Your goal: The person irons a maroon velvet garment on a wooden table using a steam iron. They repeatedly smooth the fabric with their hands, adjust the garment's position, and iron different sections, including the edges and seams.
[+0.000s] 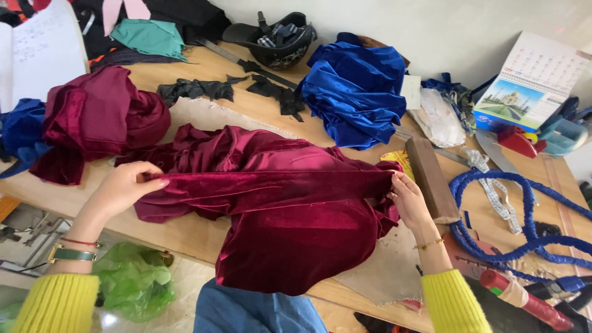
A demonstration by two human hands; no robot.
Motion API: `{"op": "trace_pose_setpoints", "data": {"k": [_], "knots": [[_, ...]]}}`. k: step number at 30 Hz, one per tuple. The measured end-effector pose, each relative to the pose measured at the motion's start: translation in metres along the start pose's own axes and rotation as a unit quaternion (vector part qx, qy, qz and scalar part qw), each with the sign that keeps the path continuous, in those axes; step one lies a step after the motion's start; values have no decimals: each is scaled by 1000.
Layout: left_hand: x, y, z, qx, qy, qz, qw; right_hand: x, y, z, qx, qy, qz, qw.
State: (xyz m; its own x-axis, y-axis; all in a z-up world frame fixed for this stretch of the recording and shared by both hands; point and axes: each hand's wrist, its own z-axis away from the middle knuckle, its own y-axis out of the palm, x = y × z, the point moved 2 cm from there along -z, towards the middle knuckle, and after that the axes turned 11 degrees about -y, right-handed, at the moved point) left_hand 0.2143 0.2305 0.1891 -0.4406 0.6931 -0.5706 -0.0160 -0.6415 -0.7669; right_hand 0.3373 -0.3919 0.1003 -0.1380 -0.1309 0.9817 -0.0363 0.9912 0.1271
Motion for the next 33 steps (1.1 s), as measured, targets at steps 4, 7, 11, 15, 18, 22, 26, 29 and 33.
{"op": "trace_pose_setpoints", "data": {"k": [4,7,11,15,18,22,26,29,33], "knots": [[4,1,4,36,10,251,967,30,26,11,38,35,71,996],[-16,-9,14,50,22,305,951,54,43,16,76,76,125,986],[-58,-26,27,38,19,319,947,86,46,11,63,50,214,973],[-104,-38,34,12,139,351,926,112,35,2,-12,-9,206,978],[-135,-47,31,-11,215,379,900,108,-18,-39,-33,-113,204,972],[-187,-59,46,-56,238,339,908,177,-27,-47,-108,-37,227,967],[-196,-27,84,-148,356,225,895,194,-56,-47,-135,-118,40,983],[-170,21,103,-96,390,275,873,178,-70,-31,-136,-163,-18,977],[-107,98,102,-41,334,312,888,133,-84,-22,-121,-150,-72,979]]}}
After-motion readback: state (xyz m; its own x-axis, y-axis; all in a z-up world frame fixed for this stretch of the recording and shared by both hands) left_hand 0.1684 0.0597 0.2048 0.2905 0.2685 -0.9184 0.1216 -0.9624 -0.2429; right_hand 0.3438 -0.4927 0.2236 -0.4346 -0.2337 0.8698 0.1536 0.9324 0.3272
